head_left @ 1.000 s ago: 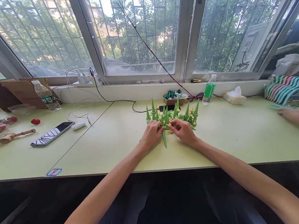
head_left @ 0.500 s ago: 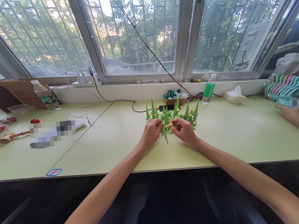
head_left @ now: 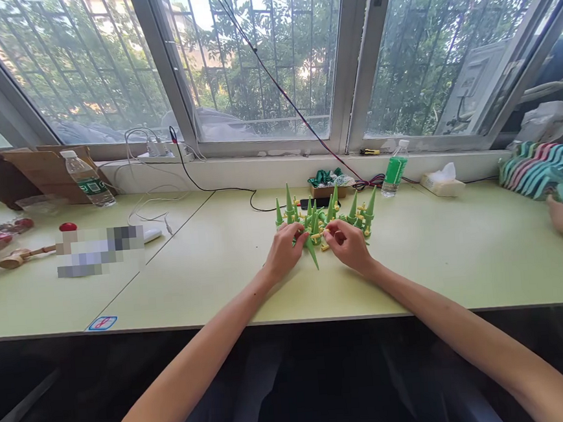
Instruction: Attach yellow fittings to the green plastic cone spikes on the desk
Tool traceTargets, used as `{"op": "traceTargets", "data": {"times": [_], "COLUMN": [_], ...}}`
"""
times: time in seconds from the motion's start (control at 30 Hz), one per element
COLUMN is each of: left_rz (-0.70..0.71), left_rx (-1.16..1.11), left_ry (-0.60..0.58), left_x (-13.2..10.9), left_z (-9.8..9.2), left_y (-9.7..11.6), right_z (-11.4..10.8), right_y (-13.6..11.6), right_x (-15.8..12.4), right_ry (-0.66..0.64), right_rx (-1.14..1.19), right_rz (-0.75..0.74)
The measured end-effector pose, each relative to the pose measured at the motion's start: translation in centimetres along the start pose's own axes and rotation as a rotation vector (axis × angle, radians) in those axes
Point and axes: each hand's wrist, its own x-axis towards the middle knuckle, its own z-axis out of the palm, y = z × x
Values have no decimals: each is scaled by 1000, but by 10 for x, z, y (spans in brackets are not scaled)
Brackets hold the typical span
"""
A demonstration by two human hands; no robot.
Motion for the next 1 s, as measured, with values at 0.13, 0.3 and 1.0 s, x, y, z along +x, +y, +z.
{"op": "traceTargets", "data": {"times": [0.13,0.3,1.0], "left_rz": [0,-2,-7], "left_rx": [3,7,12], "left_ry": [3,4,18], "left_x": [0,0,-1], "left_z": [-1,-1,-1], "left_y": [1,2,0], "right_z": [1,1,1], "right_y": [1,1,6], "right_x": [0,0,0], "right_ry": [-30,-57,-143], "right_rx": [-2,20,54], "right_rz": [8,28,12]}}
